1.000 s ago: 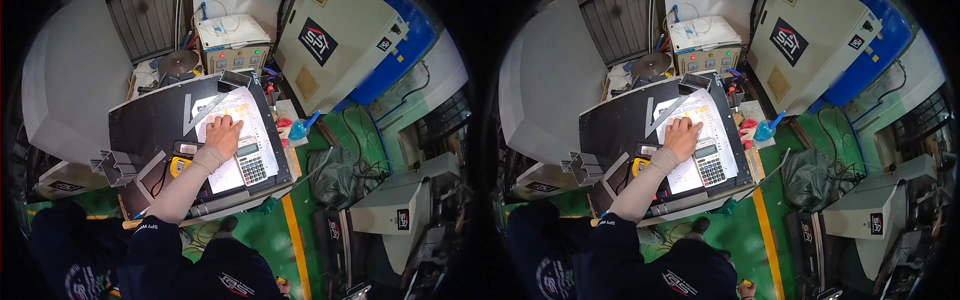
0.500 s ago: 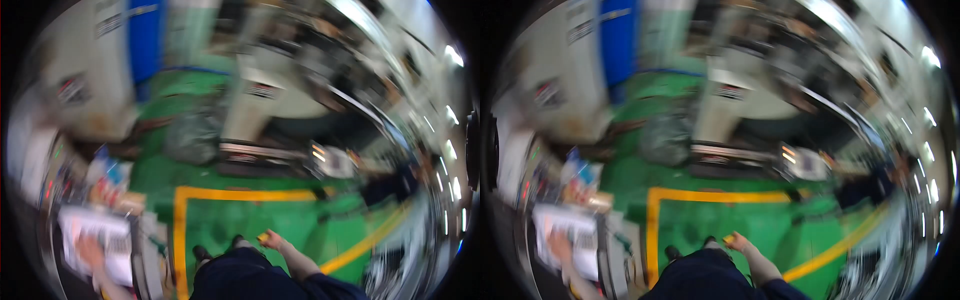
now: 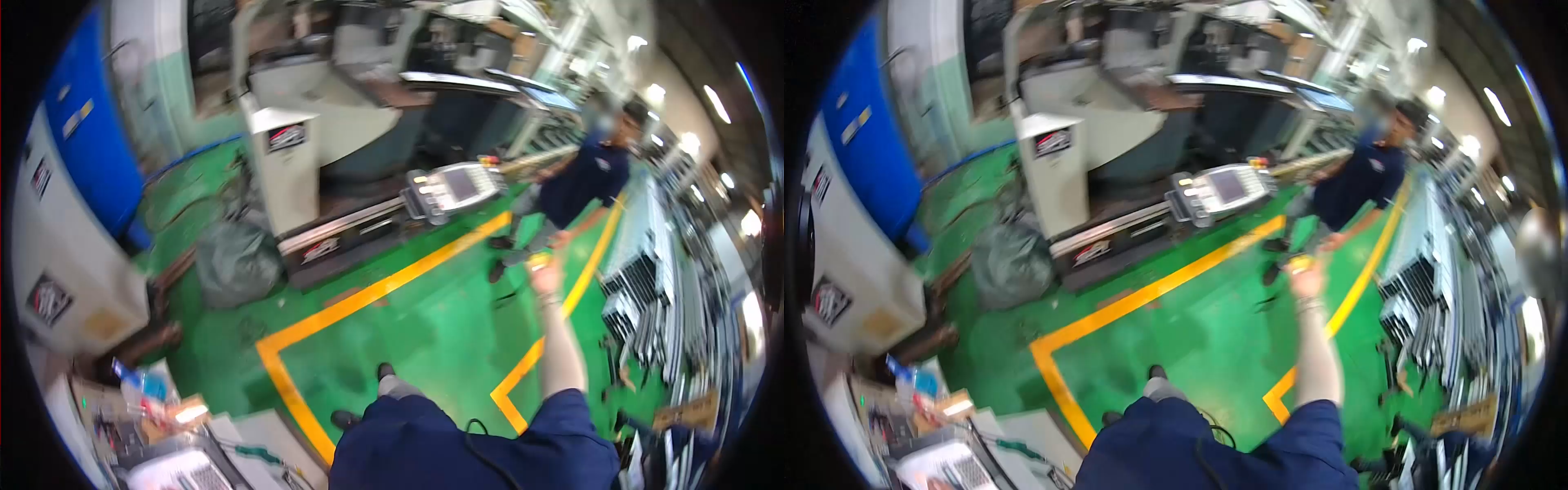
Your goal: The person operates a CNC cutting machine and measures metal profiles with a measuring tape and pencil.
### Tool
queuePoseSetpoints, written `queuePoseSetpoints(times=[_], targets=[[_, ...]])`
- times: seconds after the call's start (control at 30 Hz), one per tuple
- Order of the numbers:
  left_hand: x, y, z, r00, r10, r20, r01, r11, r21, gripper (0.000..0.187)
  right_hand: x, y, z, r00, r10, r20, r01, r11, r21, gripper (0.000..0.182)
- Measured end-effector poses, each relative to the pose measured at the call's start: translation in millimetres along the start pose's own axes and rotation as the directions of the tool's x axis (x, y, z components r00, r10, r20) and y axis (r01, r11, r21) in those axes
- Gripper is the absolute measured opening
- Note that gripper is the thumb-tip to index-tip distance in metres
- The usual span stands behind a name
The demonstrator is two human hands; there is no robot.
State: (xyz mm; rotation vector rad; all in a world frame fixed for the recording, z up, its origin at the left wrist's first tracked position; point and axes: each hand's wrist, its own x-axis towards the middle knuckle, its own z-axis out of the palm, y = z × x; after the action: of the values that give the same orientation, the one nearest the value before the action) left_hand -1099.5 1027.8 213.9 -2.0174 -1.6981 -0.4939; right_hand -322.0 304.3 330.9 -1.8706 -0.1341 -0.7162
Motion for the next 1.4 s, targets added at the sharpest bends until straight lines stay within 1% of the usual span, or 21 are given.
queuePoseSetpoints(times=[0.03,0.07,0.13,0.17,0.2,0.23,0.27,0.3,0.37,0.4,0.43,0.5,0.57,0.6,0.63,0.7,0.8,0.93,1.03,1.07,1.4], targets=[[-8,-27,39,0.993,0.112,-0.048,-0.116,0.99,-0.085,0.039,41,-23,-21,0.995,-0.092,-0.05,0.086,0.99,-0.109,0.018],[-25,-55,67,0.985,0.16,-0.07,-0.168,0.979,-0.12,0.035,78,-37,-30,0.984,-0.171,-0.052,0.157,0.968,-0.198,0.018],[-18,36,-61,0.976,0.124,0.181,-0.119,0.992,-0.035,0.038,111,-41,-12,0.957,-0.289,0.025,0.282,0.909,-0.305,0.018],[-17,36,-57,0.985,0.028,0.17,-0.004,0.991,-0.137,0.037,116,-35,12,0.94,-0.334,0.072,0.338,0.88,-0.332,0.019],[-12,45,-79,0.955,0.003,0.296,0.038,0.99,-0.134,0.037,108,-31,34,0.921,-0.375,0.102,0.387,0.858,-0.338,0.019],[-9,61,-100,0.967,-0.064,0.248,0.082,0.995,-0.064,0.037,90,-25,59,0.919,-0.378,0.112,0.393,0.861,-0.323,0.019],[-2,75,-123,0.945,-0.231,0.232,0.277,0.941,-0.193,0.035,59,-16,80,0.927,-0.346,0.147,0.375,0.881,-0.29,0.02],[0,81,-130,0.938,-0.271,0.219,0.306,0.94,-0.148,0.034,25,-6,95,0.932,-0.288,0.219,0.34,0.904,-0.258,0.02],[0,85,-141,0.954,-0.26,0.149,0.288,0.934,-0.21,0.035,-60,22,113,0.895,-0.098,0.435,0.215,0.95,-0.228,0.021],[1,84,-144,0.948,-0.277,0.157,0.306,0.927,-0.214,0.036,-101,35,120,0.818,0.036,0.573,0.132,0.96,-0.248,0.021],[1,83,-144,0.944,-0.284,0.167,0.317,0.921,-0.227,0.036,-143,46,122,0.697,0.171,0.696,0.059,0.954,-0.294,0.022],[1,83,-145,0.941,-0.29,0.176,0.327,0.914,-0.24,0.038,-213,62,122,0.39,0.386,0.836,-0.021,0.912,-0.41,0.023],[0,83,-146,0.939,-0.293,0.18,0.33,0.914,-0.237,0.039,-263,69,123,0.066,0.504,0.861,-0.008,0.863,-0.505,0.024],[-1,83,-145,0.935,-0.293,0.2,0.339,0.906,-0.254,0.041,-278,71,123,-0.051,0.528,0.848,0.007,0.849,-0.528,0.024],[-2,84,-147,0.932,-0.297,0.206,0.344,0.905,-0.252,0.041,-289,72,126,-0.141,0.537,0.832,0.029,0.842,-0.539,0.025],[-2,84,-149,0.93,-0.299,0.212,0.348,0.903,-0.251,0.042,-296,78,125,-0.242,0.548,0.801,0.06,0.832,-0.551,0.026],[-2,84,-149,0.932,-0.296,0.211,0.344,0.904,-0.254,0.043,-299,88,127,-0.324,0.513,0.795,0.125,0.856,-0.502,0.028],[-5,82,-148,0.939,-0.281,0.199,0.328,0.908,-0.261,0.045,-294,115,138,-0.403,0.345,0.848,0.208,0.936,-0.283,0.03],[-5,82,-147,0.942,-0.277,0.189,0.32,0.911,-0.261,0.046,-289,82,130,-0.24,0.697,0.675,0.096,0.709,-0.698,0.019],[-6,82,-148,0.945,-0.272,0.182,0.313,0.914,-0.259,0.046,-288,79,128,-0.22,0.727,0.651,0.074,0.678,-0.732,0.019],[-4,79,-151,0.937,-0.26,0.234,0.32,0.907,-0.272,0.049,-291,82,117,-0.344,0.61,0.714,0.089,0.778,-0.622,0.022]])
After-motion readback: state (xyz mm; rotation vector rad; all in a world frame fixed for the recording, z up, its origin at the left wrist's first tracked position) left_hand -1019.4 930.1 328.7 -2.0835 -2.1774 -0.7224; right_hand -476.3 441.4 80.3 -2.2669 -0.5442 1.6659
